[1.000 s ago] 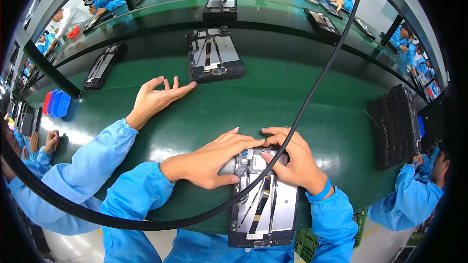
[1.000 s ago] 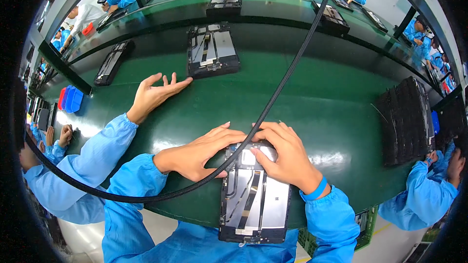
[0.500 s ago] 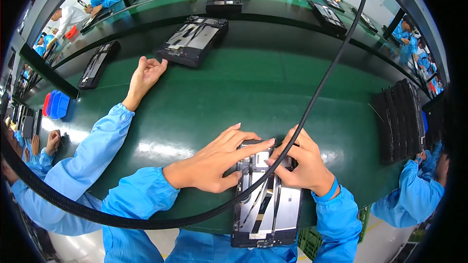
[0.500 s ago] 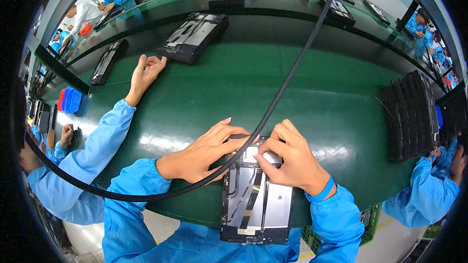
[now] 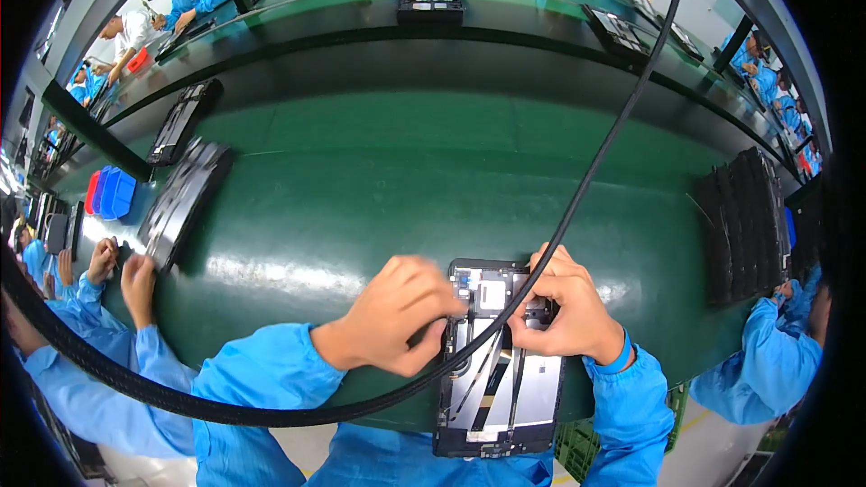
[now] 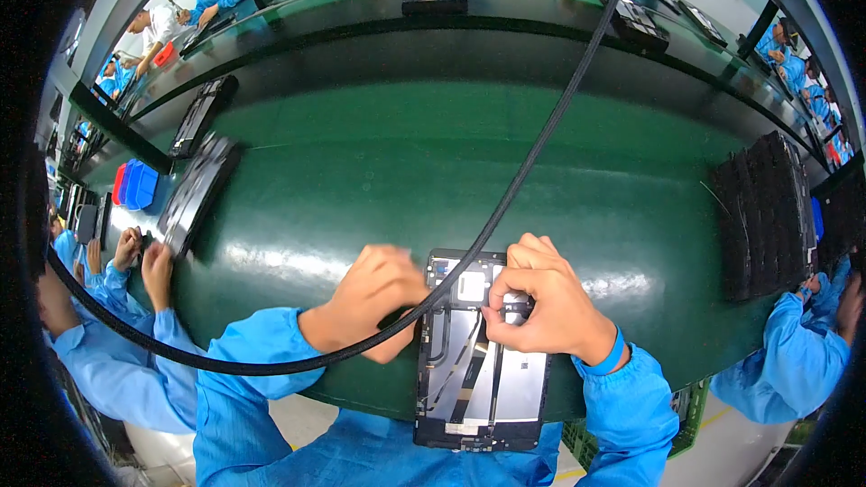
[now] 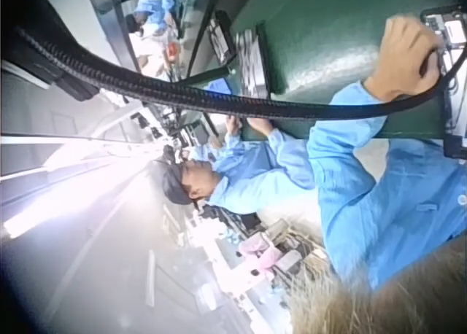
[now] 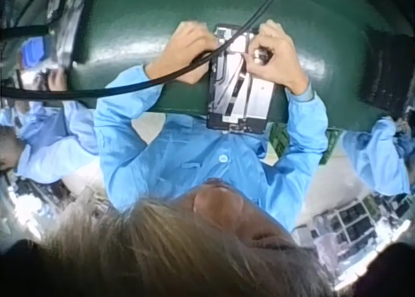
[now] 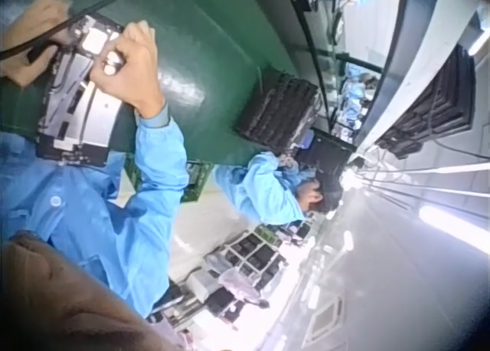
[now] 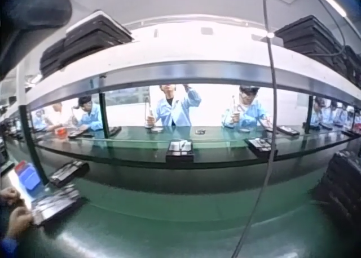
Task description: The person assembles tablet components by hand, attaching internal components and a ribbon cable to a tablet frame, then securing a tablet back panel to complete the assembly.
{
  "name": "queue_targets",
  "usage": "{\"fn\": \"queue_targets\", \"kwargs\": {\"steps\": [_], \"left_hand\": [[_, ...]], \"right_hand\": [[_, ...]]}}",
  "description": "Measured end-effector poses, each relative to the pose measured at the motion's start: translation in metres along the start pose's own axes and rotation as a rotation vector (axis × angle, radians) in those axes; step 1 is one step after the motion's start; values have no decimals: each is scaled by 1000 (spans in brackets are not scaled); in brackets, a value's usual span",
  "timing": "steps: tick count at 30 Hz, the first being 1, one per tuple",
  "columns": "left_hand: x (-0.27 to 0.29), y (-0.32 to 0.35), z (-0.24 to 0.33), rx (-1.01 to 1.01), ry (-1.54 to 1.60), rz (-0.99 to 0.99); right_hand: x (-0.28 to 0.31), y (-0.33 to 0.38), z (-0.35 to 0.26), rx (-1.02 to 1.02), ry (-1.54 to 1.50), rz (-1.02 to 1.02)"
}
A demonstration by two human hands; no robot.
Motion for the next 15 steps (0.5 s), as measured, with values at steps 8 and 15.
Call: {"fn": "queue_targets", "kwargs": {"steps": [8,15], "left_hand": [[5,16,19,-17,-152,17],[-1,13,20,32,-207,1]], "right_hand": [[-5,-2,-5,44,9,-57],[-4,-1,-7,23,14,-111]]}}
Point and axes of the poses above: each hand's wrist, its own y-axis away from the middle knuckle, its own x-axis out of the back of the hand, z = x × y, the point moved 9 cm from there along -y, towards the middle knuckle, and after that the axes turned 5 degrees about x, right-handed, at the moved point
